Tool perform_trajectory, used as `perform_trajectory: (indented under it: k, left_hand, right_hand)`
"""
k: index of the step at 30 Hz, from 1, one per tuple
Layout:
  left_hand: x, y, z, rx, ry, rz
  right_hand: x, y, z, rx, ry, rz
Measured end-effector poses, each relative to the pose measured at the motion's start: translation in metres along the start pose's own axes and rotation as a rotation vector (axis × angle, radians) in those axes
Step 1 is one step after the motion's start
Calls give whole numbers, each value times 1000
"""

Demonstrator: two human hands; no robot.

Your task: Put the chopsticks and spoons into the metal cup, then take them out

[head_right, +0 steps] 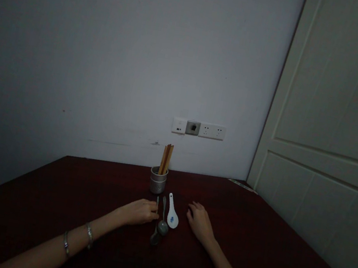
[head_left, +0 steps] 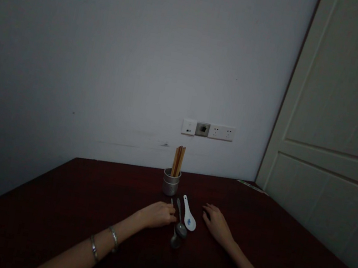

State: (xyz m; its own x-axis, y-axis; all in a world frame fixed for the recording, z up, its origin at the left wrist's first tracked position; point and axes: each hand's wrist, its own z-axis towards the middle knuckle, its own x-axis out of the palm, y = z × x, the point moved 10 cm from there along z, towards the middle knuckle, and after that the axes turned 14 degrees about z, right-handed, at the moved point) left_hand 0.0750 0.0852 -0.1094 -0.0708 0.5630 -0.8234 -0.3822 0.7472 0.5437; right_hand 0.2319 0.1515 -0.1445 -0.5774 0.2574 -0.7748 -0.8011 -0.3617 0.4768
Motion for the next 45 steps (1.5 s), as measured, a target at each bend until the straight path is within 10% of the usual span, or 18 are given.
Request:
perform_trajectory:
  k: [13, 32, 45]
  left_hand:
    - [-24, 11, -16, 5, -72, -102]
    - [-95, 115, -26, -678, -446, -1031]
    - [-76, 121, -22, -829, -529, -1172]
  right_hand:
    - [-3, 5, -1, 4, -1, 37]
    - [-6, 9, -2, 14, 1, 36]
    - [-3, 4, -1, 15, -9, 53]
